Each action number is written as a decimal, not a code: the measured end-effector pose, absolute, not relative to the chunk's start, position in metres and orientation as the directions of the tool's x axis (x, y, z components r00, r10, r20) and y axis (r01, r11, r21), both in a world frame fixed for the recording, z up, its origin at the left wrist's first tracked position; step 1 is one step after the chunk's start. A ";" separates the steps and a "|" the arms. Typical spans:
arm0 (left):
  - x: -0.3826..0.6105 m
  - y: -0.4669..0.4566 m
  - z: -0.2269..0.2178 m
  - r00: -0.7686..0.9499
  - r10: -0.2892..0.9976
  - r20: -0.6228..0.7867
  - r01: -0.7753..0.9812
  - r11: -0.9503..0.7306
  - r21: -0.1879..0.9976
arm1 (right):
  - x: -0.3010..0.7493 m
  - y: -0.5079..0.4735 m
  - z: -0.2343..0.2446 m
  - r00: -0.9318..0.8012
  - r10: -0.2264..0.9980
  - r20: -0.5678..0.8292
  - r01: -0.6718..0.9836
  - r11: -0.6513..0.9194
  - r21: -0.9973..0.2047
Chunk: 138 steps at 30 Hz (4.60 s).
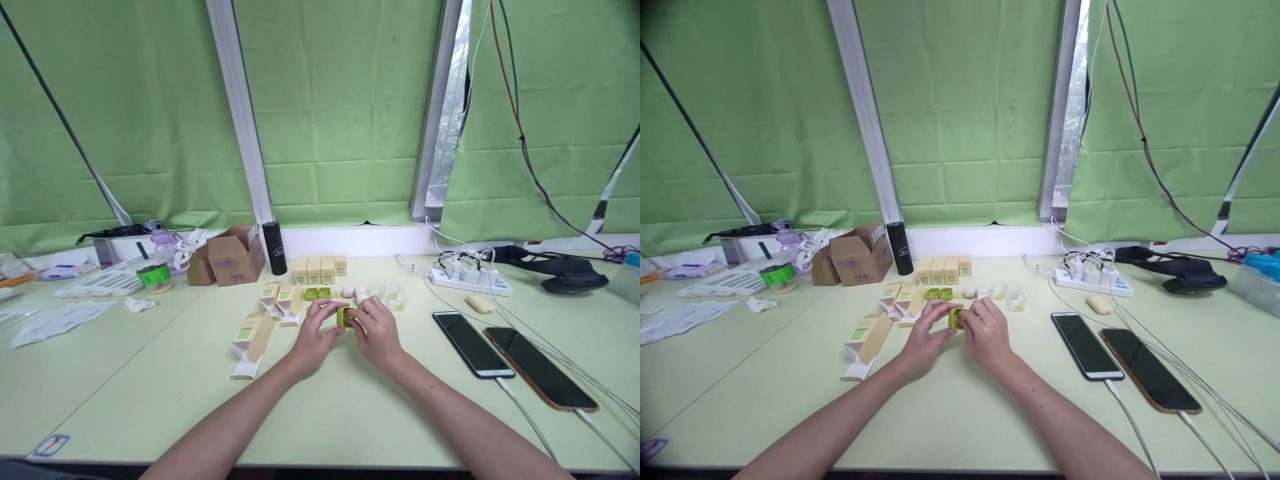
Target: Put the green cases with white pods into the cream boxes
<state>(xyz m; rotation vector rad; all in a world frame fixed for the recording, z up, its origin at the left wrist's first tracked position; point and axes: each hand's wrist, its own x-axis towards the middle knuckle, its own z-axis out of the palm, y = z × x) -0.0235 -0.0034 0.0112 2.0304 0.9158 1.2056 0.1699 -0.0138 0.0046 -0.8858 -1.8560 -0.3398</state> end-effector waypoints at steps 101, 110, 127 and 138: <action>-0.019 0.006 0.013 0.196 0.850 0.490 0.325 -0.527 0.785 | 0.171 -0.003 -0.013 -0.188 0.526 0.829 0.475 0.788 -0.392; -0.020 0.006 0.012 0.184 0.859 0.477 0.318 -0.511 0.798 | 0.172 -0.005 -0.010 -0.187 0.527 0.829 0.479 0.786 -0.392; -0.033 0.022 0.005 0.006 0.884 0.467 0.339 -0.441 0.831 | 0.175 -0.010 -0.003 -0.140 0.564 0.814 0.484 0.756 -0.440; -0.029 0.004 0.010 0.131 0.780 0.612 0.354 -0.614 0.706 | 0.173 -0.010 -0.002 -0.178 0.498 0.849 0.477 0.798 -0.368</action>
